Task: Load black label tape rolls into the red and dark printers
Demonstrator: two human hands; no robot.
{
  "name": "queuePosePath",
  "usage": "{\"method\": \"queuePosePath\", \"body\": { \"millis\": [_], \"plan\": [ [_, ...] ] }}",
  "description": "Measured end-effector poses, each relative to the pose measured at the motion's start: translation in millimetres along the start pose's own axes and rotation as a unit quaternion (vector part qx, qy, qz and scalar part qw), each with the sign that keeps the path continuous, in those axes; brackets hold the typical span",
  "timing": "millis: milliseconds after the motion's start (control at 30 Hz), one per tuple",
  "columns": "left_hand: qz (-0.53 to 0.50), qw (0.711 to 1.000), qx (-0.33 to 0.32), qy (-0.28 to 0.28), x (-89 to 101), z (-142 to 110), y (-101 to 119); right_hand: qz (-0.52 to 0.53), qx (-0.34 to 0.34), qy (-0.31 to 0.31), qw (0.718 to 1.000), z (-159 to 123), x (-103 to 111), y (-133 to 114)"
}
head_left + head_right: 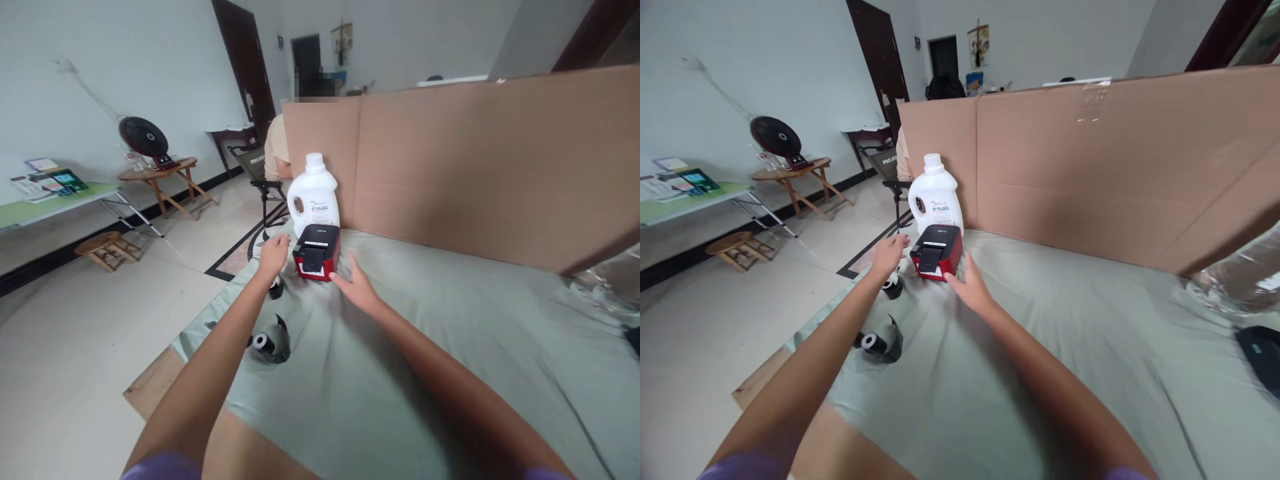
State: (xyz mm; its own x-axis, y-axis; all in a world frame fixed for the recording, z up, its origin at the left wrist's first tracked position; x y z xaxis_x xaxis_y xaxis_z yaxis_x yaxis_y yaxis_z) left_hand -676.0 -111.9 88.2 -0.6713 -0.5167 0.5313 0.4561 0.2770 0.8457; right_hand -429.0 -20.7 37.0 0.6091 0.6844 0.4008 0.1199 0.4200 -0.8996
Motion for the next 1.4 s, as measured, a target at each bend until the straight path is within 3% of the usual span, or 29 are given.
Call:
{"method": "queuePosePath", "body": {
  "millis": [67,100,200,267,367,433,567,700,833,933,1133,1400],
  "plan": [
    [0.050,0.998,0.026,0.016,22.3,-21.3,-7.6,-0.033,-0.067,0.001,0.997,-46.8,39.2,9.1],
    [0.085,0.995,0.049,-0.003,29.3,-31.9,-13.6,-0.055,-0.083,0.013,0.995,-74.8,62.8,12.7],
    [0.197,0.966,0.108,-0.129,32.0,-60.0,-32.8,-0.133,-0.114,0.064,0.982,-165.5,132.1,23.9],
    [0.238,0.947,0.110,-0.185,26.0,-73.6,-38.6,-0.168,-0.151,0.120,0.967,-221.9,167.7,32.5],
    [0.264,0.946,0.080,-0.169,19.0,-84.6,-31.6,-0.183,-0.183,0.179,0.949,-281.7,192.4,41.4],
    [0.292,0.943,0.075,-0.144,16.9,-90.6,-21.4,-0.180,-0.183,0.208,0.944,-302.2,195.4,43.1],
    [0.338,0.933,0.105,-0.068,26.8,-119.5,2.6,-0.192,-0.168,0.189,0.948,-309.5,189.8,40.6],
    [0.336,0.937,0.094,0.020,43.4,-183.6,18.8,-0.191,-0.174,0.161,0.952,-306.8,189.5,44.1],
    [0.243,0.966,0.065,0.058,50.7,-252.7,4.0,-0.176,-0.181,0.171,0.952,-306.3,192.0,50.7],
    [0.145,0.982,0.049,0.111,58.7,-284.7,-17.1,-0.177,-0.179,0.174,0.952,-305.4,190.9,49.0],
    [0.072,0.985,0.046,0.153,60.1,-296.5,-36.7,-0.186,-0.185,0.171,0.950,-304.4,190.9,47.3],
    [-0.017,0.979,0.005,0.202,46.6,-319.8,-30.2,-0.189,-0.189,0.172,0.948,-305.3,193.2,50.5]
  ]
}}
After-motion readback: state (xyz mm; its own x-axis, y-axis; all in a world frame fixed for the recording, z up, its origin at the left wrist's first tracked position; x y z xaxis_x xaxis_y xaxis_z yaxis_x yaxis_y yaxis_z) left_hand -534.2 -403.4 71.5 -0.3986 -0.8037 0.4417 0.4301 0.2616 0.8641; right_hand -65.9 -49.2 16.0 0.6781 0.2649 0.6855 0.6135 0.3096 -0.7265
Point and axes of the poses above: each hand's wrist, its own z-axis towards the middle knuckle, its own x-axis out of the back of the hand, y = z × x, the point moved 5 cm from there along z, towards the middle knuckle, and after that the axes turned 14 degrees about -y, right-handed, at the moved point
